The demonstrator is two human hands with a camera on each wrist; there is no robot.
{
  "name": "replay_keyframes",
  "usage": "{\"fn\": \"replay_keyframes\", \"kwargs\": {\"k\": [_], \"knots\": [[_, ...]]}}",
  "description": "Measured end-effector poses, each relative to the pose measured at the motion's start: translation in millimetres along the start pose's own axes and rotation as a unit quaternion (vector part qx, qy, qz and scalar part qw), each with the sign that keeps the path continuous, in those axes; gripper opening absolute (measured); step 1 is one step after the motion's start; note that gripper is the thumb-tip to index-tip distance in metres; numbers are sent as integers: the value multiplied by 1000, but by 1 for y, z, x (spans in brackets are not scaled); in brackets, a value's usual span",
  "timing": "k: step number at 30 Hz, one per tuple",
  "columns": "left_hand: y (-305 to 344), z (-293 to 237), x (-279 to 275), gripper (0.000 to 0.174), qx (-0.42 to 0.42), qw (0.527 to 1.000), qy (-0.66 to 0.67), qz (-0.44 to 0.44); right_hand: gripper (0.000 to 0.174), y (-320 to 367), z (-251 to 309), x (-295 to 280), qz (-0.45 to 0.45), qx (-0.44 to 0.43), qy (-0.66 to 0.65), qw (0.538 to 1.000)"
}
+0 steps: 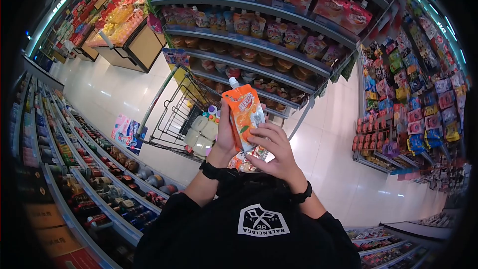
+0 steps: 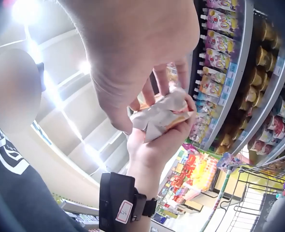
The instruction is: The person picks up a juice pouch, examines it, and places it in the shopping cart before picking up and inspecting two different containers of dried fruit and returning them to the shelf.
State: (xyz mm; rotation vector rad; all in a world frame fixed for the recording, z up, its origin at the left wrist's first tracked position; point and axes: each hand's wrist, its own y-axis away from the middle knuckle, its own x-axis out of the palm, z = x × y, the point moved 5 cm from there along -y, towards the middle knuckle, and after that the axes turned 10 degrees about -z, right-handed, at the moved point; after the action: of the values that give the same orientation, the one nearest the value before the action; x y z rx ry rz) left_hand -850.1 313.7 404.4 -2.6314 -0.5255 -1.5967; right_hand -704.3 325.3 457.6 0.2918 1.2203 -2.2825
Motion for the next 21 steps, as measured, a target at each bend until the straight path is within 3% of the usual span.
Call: {"fn": "replay_keyframes", "kwargs": {"k": [1, 3, 7, 8, 10, 12, 15, 16, 18, 21], "knots": [[-6, 2, -5, 72, -4, 1000, -6, 16, 47, -1, -8, 0, 3, 49, -15, 999], [-9, 14, -16, 70, -3, 999, -36, -11, 66, 3, -26, -1, 16, 122, -35, 992], [-4, 17, -5, 66, -2, 994, -111, -21, 78, 10, -45, -7, 0, 203, -33, 979], [-4, 18, -2, 68, 4, 992, -128, -19, 78, 12, -50, -7, -4, 205, -33, 978], [-5, 21, 1, 73, 6, 992, -124, -15, 78, 24, -71, -4, -48, 318, -106, 941], [0, 16, 7, 79, 21, 979, -204, -11, 74, 27, -81, -7, -63, 331, -118, 934], [-2, 6, 3, 79, 47, 967, -251, -13, 63, 34, -98, -12, -165, 429, -390, 798], [-3, 4, 4, 78, 57, 952, -302, -2, 63, 33, -99, -17, -166, 427, -392, 798], [-5, 7, 7, 71, 63, 964, -256, -29, 60, 34, -101, -16, -190, 478, -556, 653], [-6, 19, 10, 61, 36, 952, -305, -14, 61, 38, -107, -16, -187, 478, -563, 648]]}}
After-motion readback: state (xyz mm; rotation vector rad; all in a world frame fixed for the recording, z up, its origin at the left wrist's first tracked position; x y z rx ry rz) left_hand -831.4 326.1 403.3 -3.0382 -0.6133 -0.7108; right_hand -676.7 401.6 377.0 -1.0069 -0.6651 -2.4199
